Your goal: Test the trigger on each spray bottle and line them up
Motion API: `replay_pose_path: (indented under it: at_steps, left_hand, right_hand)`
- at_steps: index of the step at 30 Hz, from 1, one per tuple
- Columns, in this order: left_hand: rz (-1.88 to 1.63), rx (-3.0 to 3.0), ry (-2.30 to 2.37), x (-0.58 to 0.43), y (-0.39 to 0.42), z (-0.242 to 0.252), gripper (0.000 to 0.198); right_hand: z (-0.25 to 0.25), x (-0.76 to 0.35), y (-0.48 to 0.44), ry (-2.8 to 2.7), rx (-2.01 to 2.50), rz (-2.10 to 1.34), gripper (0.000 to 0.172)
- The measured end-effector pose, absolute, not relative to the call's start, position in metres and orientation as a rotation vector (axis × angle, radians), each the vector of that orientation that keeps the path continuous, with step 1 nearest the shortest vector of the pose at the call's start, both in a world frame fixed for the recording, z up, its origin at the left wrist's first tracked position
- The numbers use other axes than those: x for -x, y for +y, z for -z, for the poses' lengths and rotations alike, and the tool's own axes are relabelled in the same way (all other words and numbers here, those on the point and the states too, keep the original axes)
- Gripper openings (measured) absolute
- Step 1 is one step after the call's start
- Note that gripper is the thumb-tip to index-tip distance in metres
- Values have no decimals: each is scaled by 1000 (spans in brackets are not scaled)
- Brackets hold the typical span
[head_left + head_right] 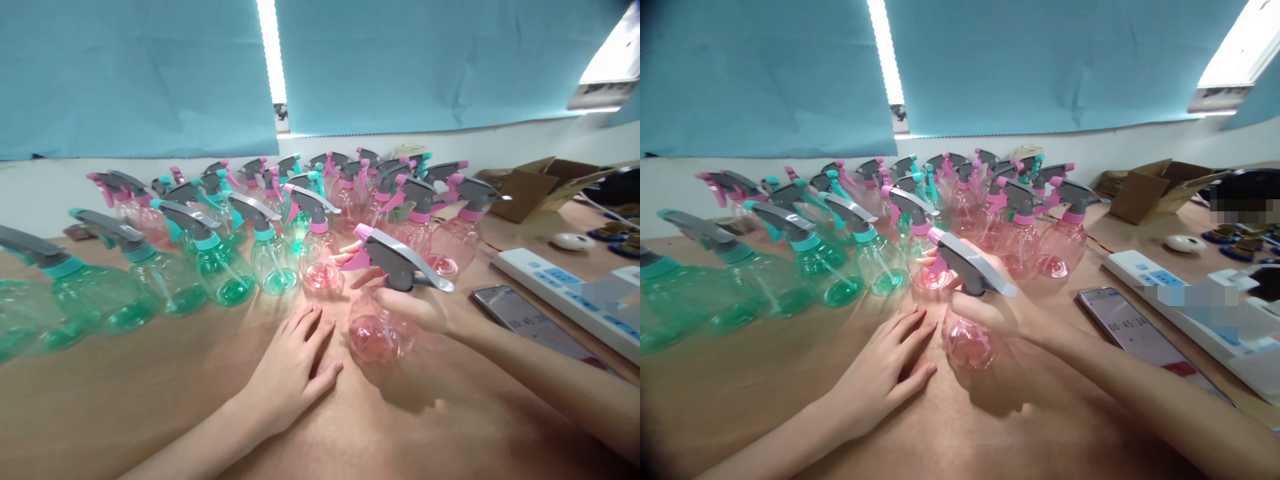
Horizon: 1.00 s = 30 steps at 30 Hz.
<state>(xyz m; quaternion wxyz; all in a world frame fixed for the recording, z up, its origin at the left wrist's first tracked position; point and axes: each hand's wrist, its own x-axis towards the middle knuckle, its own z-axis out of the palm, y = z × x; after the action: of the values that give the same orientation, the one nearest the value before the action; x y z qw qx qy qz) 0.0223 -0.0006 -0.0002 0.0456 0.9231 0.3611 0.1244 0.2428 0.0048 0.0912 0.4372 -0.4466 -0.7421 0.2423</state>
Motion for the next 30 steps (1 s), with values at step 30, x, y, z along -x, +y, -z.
replay_pose_path:
  at_steps: [30]
  left_hand:
    - [-387,-2833,1101,-22,0,2,51]
  right_hand:
    - [-75,-254,13,-1953,1105,-542,21]
